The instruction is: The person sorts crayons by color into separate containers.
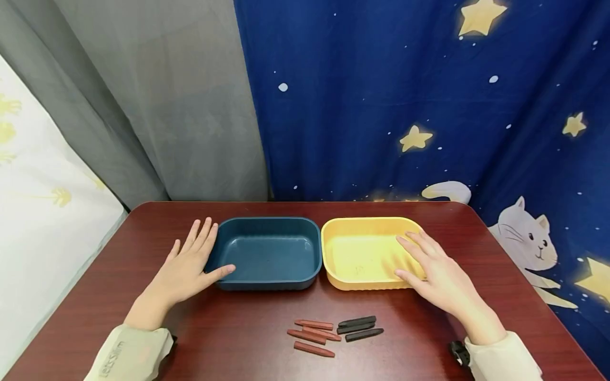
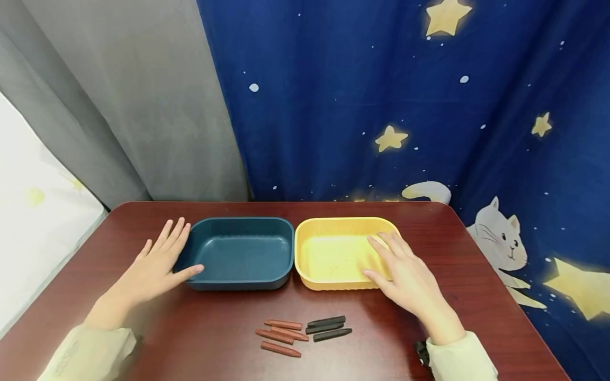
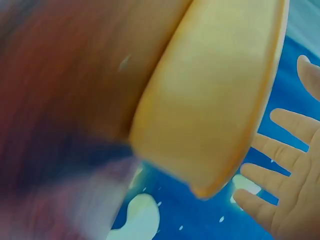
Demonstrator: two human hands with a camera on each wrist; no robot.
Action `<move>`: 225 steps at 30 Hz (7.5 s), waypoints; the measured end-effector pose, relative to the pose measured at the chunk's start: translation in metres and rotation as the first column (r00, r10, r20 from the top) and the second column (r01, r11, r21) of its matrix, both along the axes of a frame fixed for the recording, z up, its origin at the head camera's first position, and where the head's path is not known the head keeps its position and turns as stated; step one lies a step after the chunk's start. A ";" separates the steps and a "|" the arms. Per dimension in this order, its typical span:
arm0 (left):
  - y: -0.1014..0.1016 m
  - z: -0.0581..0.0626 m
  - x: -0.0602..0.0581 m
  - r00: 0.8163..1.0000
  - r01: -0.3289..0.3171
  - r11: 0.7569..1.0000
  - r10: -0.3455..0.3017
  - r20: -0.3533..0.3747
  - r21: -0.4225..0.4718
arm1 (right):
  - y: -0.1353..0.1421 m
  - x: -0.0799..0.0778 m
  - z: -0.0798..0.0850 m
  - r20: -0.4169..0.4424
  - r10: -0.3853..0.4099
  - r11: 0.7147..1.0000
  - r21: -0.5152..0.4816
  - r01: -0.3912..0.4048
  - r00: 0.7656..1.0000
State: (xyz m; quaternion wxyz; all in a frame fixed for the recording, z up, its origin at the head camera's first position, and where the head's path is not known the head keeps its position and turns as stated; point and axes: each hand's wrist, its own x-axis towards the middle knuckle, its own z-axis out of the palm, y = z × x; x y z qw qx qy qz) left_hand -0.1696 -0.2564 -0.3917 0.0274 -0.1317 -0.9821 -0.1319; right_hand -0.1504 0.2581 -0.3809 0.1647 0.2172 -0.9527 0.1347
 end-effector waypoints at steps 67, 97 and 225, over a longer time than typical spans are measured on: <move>0.015 -0.005 -0.005 0.998 0.050 0.999 -0.049 0.041 -0.018 | -0.163 0.013 -0.005 0.495 0.417 0.861 0.052 -0.505 0.762; 0.017 -0.003 -0.007 0.997 0.061 0.998 -0.059 0.044 -0.030 | -0.170 0.008 -0.012 0.612 0.394 0.883 -0.044 -0.468 0.686; 0.017 -0.008 -0.003 0.999 0.029 0.995 -0.026 0.034 -0.097 | -0.239 -0.066 0.008 0.506 0.304 0.950 -0.219 -0.221 0.807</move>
